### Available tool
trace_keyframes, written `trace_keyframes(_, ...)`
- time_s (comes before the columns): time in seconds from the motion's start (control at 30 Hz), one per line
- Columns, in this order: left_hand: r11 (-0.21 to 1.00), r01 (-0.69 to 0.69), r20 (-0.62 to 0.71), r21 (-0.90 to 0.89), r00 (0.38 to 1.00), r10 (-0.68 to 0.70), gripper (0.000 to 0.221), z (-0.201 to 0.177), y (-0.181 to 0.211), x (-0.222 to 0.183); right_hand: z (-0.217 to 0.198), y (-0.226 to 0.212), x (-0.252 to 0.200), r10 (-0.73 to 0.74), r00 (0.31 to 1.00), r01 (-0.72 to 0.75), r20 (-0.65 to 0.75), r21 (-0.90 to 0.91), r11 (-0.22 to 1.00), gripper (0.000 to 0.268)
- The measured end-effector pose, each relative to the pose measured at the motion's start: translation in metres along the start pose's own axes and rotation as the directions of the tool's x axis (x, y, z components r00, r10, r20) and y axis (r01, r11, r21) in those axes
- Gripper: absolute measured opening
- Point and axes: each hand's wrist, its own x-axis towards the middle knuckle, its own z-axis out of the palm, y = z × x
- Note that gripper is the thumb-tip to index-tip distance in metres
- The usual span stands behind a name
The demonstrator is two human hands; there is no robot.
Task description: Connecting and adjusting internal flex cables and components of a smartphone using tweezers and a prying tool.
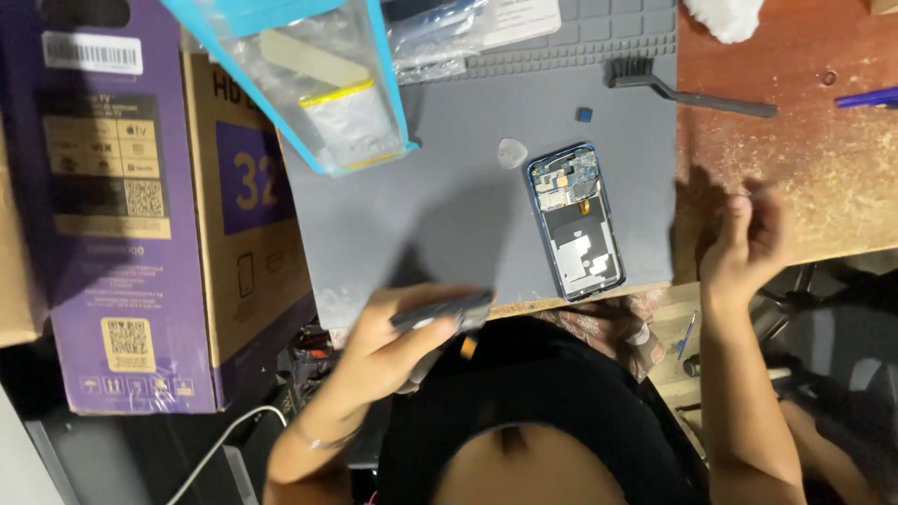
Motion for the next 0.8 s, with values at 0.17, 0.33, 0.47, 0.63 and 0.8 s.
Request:
trace_keyframes(0.17,0.993,-0.094,-0.136,-0.066,0.987,0.084,0.029,0.026,-0.012,0.040,0.009,-0.028,0.010,-0.120,0.954,0.239,0.276,-0.452,0.860,0.015)
trace_keyframes(0.33,0.977,-0.192,-0.232,-0.089,0.958,0.167,0.028,0.036,-0.022,0.052,0.006,-0.018,-0.057,-0.433,0.859,0.508,0.273,-0.348,0.788,0.017)
trace_keyframes(0.47,0.958,-0.285,-0.295,0.041,0.912,0.285,0.024,0.037,-0.023,0.055,-0.009,0.081,-0.169,-0.468,0.475,0.714,0.746,-0.016,0.700,0.025)
trace_keyframes(0.63,0.902,-0.419,-0.303,0.102,0.851,0.430,0.024,0.044,-0.007,0.059,0.016,0.096,-0.153,-0.488,0.444,0.724,0.751,0.020,0.689,0.023)
trace_keyframes(0.8,0.855,-0.461,-0.325,0.236,0.792,0.517,0.021,0.054,-0.006,0.054,0.046,0.096,-0.133,-0.538,0.353,0.723,0.766,0.141,0.676,0.021)
